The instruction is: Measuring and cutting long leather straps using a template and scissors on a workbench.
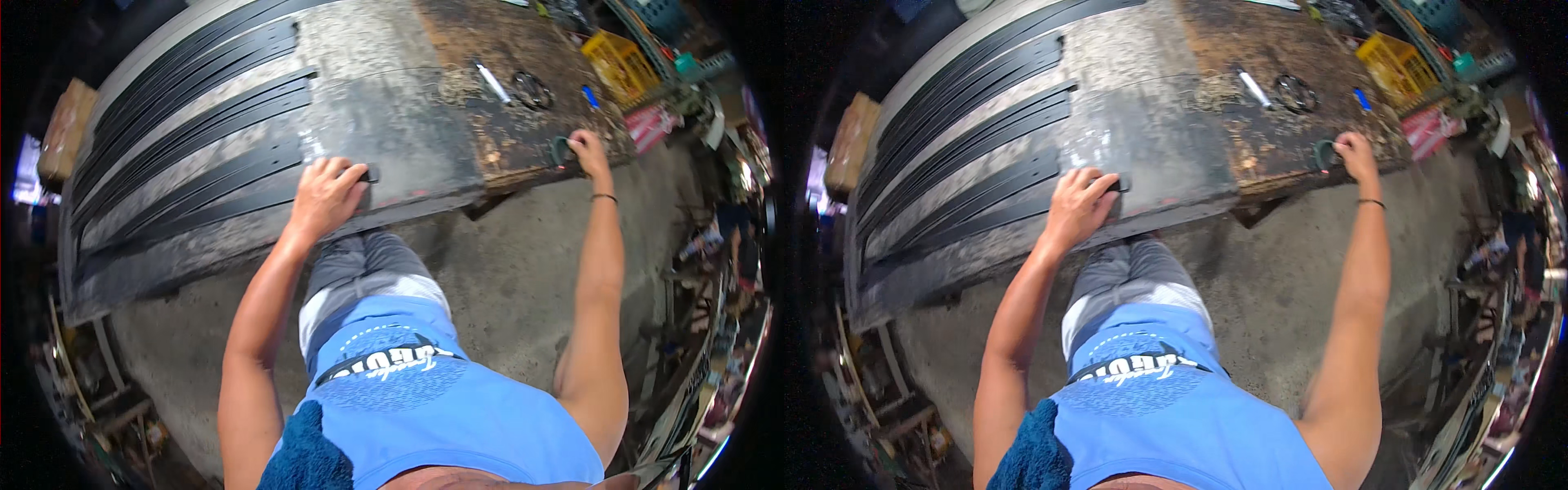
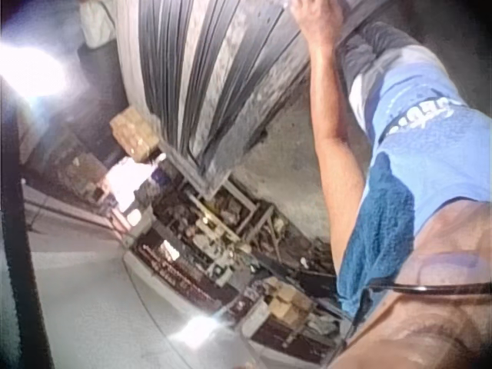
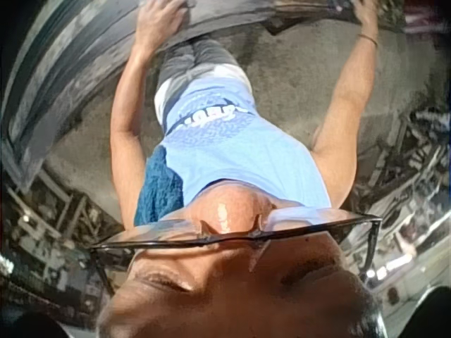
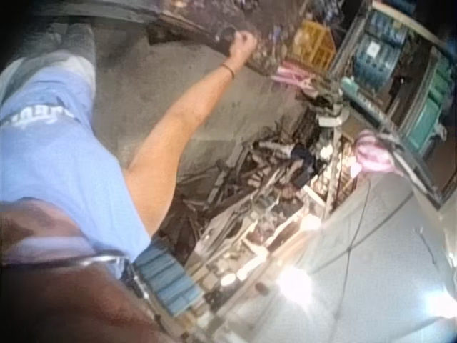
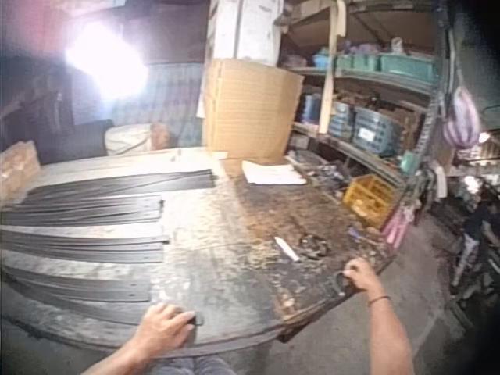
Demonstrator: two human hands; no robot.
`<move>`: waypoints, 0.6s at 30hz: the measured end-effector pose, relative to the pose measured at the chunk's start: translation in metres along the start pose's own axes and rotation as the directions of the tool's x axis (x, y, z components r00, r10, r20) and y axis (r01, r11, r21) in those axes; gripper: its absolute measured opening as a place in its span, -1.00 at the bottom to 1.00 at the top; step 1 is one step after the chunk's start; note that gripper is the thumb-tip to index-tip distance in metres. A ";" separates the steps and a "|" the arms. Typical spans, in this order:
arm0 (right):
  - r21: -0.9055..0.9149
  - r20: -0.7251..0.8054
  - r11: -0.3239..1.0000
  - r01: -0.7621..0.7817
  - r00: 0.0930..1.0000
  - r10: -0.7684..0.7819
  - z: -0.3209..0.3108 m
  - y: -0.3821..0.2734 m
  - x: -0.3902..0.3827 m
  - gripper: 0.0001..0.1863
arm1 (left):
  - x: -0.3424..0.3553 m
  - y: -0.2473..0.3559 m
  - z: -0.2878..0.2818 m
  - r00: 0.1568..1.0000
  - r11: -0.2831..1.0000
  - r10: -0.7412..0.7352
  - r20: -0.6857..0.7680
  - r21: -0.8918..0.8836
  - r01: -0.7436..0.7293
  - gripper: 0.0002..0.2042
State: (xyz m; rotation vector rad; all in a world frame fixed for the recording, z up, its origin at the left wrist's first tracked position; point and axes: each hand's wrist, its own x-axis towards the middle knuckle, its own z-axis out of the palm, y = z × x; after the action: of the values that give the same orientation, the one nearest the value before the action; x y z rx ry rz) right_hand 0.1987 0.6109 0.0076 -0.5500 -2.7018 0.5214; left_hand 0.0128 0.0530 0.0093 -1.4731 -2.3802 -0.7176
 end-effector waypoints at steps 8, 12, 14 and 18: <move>0.895 -0.238 0.439 -0.077 0.749 0.618 -0.024 -0.013 -0.151 -0.88 | -0.002 0.004 -0.002 0.999 0.999 -0.018 0.030 0.049 0.017 -0.72; 0.871 -0.126 0.331 -0.364 0.486 0.865 0.055 -0.024 -0.280 -0.88 | 0.003 0.004 -0.003 0.997 0.996 -0.024 0.071 0.086 0.018 -0.71; 0.826 0.027 0.176 -0.535 0.350 0.937 0.111 -0.045 -0.344 -0.86 | 0.005 0.003 -0.001 0.996 0.997 -0.018 0.084 0.079 0.011 -0.71; 0.668 0.347 -0.160 -0.727 0.114 0.931 0.192 -0.103 -0.427 -0.80 | 0.004 0.003 0.001 0.997 0.996 -0.009 0.075 0.093 0.002 -0.69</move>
State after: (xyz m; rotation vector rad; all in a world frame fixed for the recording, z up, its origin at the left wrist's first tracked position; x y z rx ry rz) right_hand 0.4637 0.2854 -0.2234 -1.9742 -1.0794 1.6124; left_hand 0.0138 0.0573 0.0109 -1.4811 -2.4380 -0.5533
